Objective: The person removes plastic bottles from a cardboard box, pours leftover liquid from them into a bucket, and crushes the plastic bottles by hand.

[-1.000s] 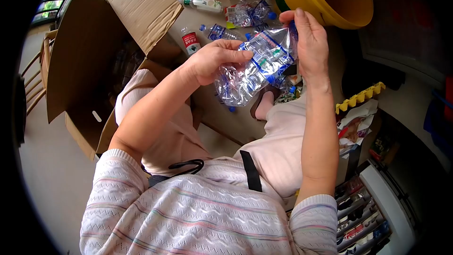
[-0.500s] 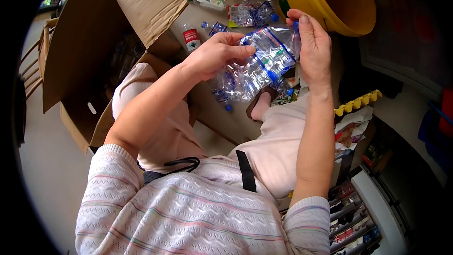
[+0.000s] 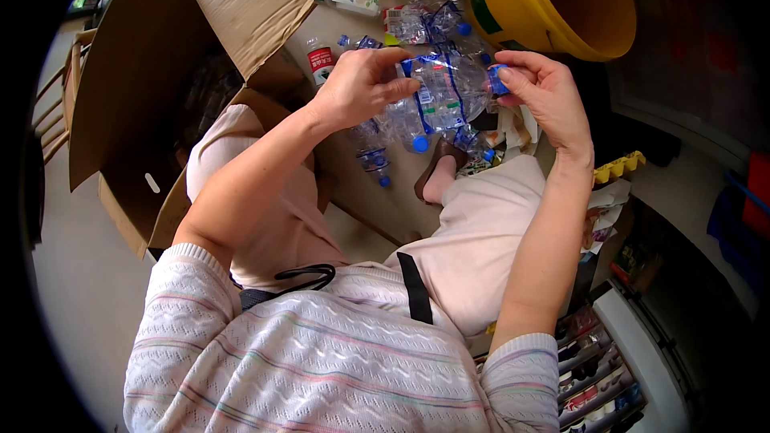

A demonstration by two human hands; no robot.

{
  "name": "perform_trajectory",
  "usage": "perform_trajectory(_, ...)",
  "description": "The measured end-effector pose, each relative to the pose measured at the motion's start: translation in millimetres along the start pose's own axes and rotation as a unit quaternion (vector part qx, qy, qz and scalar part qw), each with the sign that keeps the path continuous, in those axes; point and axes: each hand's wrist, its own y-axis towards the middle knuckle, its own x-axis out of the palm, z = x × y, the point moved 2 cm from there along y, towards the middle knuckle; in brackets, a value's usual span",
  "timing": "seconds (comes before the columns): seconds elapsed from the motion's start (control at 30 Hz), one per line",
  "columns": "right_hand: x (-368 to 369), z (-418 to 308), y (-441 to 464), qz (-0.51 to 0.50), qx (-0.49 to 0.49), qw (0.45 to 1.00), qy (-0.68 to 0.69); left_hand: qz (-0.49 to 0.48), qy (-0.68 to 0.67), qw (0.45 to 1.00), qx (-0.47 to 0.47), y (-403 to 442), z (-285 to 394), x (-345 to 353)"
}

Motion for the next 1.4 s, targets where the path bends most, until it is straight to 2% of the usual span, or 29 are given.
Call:
perform_trajectory(0.1,2.7,1.4,2.2,0.018,-0.006,1.0,-0.003,0.018,-0.01,1.0,0.006,-2.1,-1.1,2.2)
perform_trajectory(0.17,6.9,1.3,4.0,0.05,0.012,0.999,0.001,0.014,0.03,0.999,0.008,-0.9,2.8,2.0)
perform_trajectory(0.3,15.0,0.8,12.1,0.12,0.054,0.991,-0.017,0.045,0.178,0.983,0.023,-2.2,7.5,6.9)
perform_trajectory(0.5,30.6,1.9,25.4,0.186,0.024,0.981,-0.053,0.219,0.207,0.936,0.184,-6.8,17.1,-1.4)
perform_trajectory(0.6,38.8,6.6,34.5,0.145,0.018,0.989,-0.011,0.2,0.157,0.948,0.191,-9.4,16.4,2.8)
perform_trajectory(0.7,55.9,5.9,41.5,0.139,0.031,0.977,-0.161,0.216,0.148,0.942,0.211,-10.1,19.0,6.7)
perform_trajectory(0.8,66.0,11.5,55.3,0.062,-0.076,0.977,-0.191,0.24,0.096,0.939,0.229,-13.1,28.8,-4.0)
perform_trajectory(0.83,72.9,12.7,60.6,0.044,-0.115,0.968,-0.219,0.261,0.084,0.932,0.235,-13.3,31.3,-9.2)
perform_trajectory(0.97,111.7,43.3,89.7,0.005,-0.212,0.974,-0.076,0.339,0.024,0.91,0.237,-17.6,42.2,-40.2)
perform_trajectory(1.0,133.5,32.8,95.0,-0.036,-0.16,0.982,-0.098,0.373,0.009,0.896,0.241,-18.4,42.6,-47.3)
perform_trajectory(1.07,195.1,0.5,83.4,-0.033,-0.16,0.959,-0.232,0.427,-0.048,0.869,0.245,-17.5,44.6,-61.5)
perform_trajectory(1.1,222.0,-8.6,83.7,-0.036,-0.194,0.962,-0.189,0.45,-0.078,0.854,0.249,-19.6,46.1,-70.7)
perform_trajectory(1.17,271.5,-45.6,92.0,-0.06,-0.388,0.878,-0.273,0.504,-0.116,0.819,0.249,-22.6,47.0,-86.7)
perform_trajectory(1.23,322.9,-64.0,110.2,-0.088,-0.492,0.819,-0.283,0.537,-0.152,0.793,0.246,-27.1,46.7,-102.3)
perform_trajectory(1.3,364.0,-50.3,135.5,-0.149,-0.434,0.817,-0.349,0.554,-0.181,0.777,0.239,-39.4,47.0,-120.5)
perform_trajectory(1.37,395.5,-28.3,147.7,-0.144,-0.441,0.707,-0.534,0.546,-0.219,0.776,0.228,-49.6,44.8,-134.7)
perform_trajectory(1.4,403.4,-20.6,152.1,-0.147,-0.375,0.7,-0.589,0.538,-0.236,0.779,0.219,-54.1,44.6,-141.2)
